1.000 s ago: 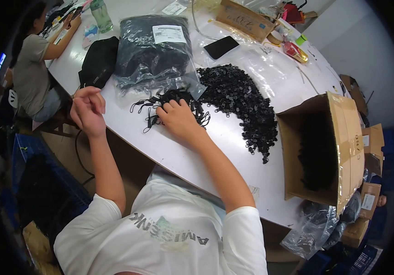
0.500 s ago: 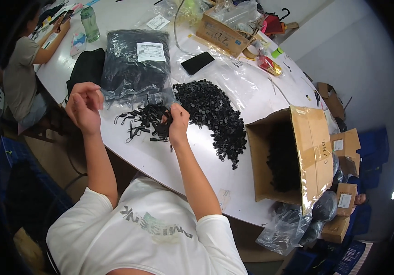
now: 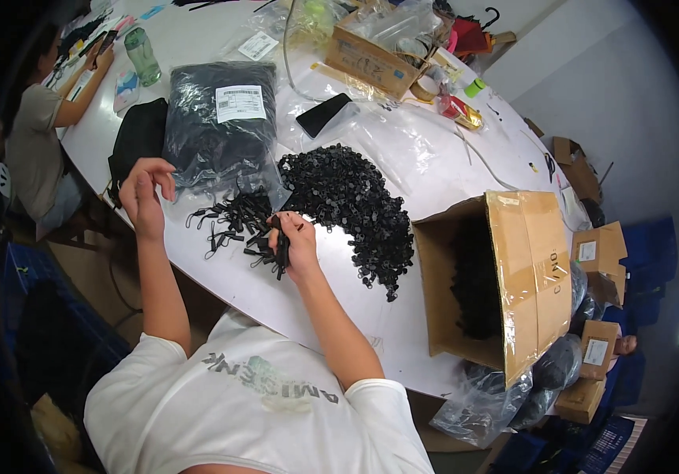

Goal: Assembling and sorting small black plastic garment tags at a workbench.

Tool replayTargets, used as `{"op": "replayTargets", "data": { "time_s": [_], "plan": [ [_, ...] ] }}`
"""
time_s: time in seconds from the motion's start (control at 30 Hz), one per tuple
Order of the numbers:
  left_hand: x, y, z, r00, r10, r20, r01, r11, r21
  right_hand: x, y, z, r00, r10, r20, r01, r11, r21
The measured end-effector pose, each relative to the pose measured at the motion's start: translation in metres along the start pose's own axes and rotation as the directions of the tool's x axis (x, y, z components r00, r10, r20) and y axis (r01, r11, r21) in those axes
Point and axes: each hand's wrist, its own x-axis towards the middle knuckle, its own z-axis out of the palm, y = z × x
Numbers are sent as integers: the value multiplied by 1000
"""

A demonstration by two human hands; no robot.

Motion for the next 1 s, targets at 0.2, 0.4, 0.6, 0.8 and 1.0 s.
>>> {"op": "replayTargets", "data": {
  "time_s": [0.2,0.4,0.6,0.8,1.0],
  "plan": [
    [-31,-29,31,954,-159,256,150,987,53,-12,-27,-13,996,86,3,-85,983,-165],
    [-59,-34,106,719,-290,632,52,929,367,-53,-45,-32,985,136,-102,-145,985,-97],
    [-97,-62,161,652,-237,720,-161,885,437,-107,-49,-62,969,29,-247,-71,984,-166],
    [-115,-88,183,674,-426,603,-267,621,737,-134,-45,-79,914,-128,-386,45,976,-215],
    [-116,-95,192,718,-424,553,-239,595,767,-137,-61,-74,956,-62,-286,-46,934,-355]
  ]
}}
